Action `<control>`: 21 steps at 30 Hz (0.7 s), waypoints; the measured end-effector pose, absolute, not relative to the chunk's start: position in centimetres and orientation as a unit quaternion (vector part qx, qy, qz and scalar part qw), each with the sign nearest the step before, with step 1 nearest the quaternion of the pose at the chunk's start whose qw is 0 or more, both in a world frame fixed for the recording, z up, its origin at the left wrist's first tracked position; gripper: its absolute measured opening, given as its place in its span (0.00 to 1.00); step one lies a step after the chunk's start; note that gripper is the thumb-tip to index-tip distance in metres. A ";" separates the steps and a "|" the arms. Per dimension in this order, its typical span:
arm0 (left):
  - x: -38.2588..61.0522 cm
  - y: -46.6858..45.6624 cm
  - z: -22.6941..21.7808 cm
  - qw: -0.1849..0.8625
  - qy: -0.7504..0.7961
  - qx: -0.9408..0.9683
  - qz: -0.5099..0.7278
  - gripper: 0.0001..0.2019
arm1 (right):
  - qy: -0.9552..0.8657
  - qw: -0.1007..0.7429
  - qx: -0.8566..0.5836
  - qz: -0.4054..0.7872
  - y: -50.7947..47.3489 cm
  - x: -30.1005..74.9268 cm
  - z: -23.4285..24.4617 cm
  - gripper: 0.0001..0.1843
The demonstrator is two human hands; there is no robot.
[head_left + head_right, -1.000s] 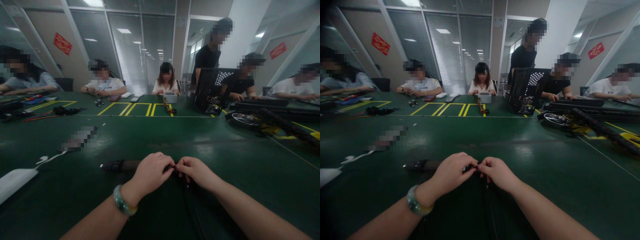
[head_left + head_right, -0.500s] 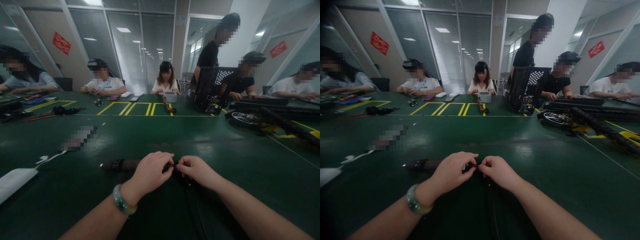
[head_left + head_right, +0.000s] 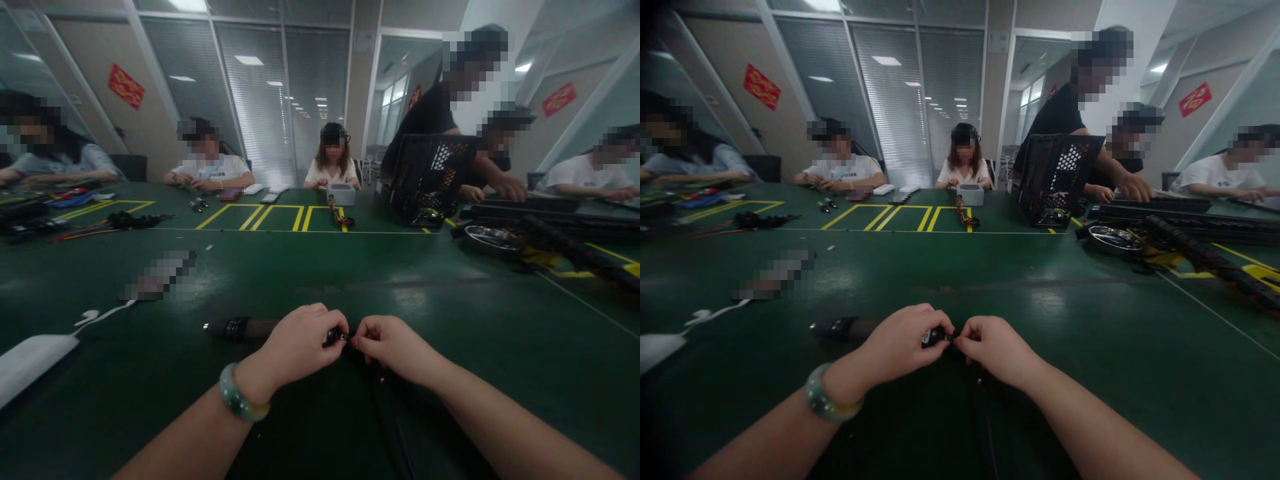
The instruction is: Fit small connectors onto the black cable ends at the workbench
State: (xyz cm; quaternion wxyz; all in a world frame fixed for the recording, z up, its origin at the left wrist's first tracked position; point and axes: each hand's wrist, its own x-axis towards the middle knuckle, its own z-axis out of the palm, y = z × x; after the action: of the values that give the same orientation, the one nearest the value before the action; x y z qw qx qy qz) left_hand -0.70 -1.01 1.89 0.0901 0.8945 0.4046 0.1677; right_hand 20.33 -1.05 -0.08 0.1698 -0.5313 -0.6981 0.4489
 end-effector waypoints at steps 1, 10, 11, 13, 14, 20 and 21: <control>-0.8 -1.0 1.9 0.092 0.402 0.896 0.166 0.07 | -0.696 0.166 -0.530 0.455 -1.1 20.3 -0.1 0.12; -0.7 -1.3 1.9 0.083 0.395 0.896 0.183 0.09 | -0.707 0.192 -0.517 0.442 -1.1 20.4 0.0 0.09; -0.7 -1.3 1.8 0.083 0.397 0.895 0.185 0.09 | -0.707 0.197 -0.515 0.444 -1.1 20.4 -0.1 0.08; -0.7 -1.3 1.8 0.086 0.400 0.893 0.188 0.08 | -0.704 0.205 -0.513 0.446 -0.9 20.3 -0.3 0.08; -0.7 -1.3 1.8 0.088 0.401 0.892 0.189 0.07 | -0.702 0.208 -0.514 0.447 -0.8 20.4 -0.4 0.08; -0.6 -1.2 1.6 0.093 0.405 0.888 0.195 0.06 | -0.702 0.203 -0.510 0.453 -0.5 20.6 -0.2 0.08; -0.6 -1.2 1.6 0.093 0.406 0.888 0.194 0.06 | -0.705 0.203 -0.507 0.453 -0.5 20.6 -0.1 0.08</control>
State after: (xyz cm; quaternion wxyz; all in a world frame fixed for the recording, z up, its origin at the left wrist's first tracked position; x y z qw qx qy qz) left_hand -0.62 -1.21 1.57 0.0932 0.8879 0.4064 0.1945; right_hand 20.57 -0.55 -0.12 0.2031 -0.5069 -0.7050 0.4526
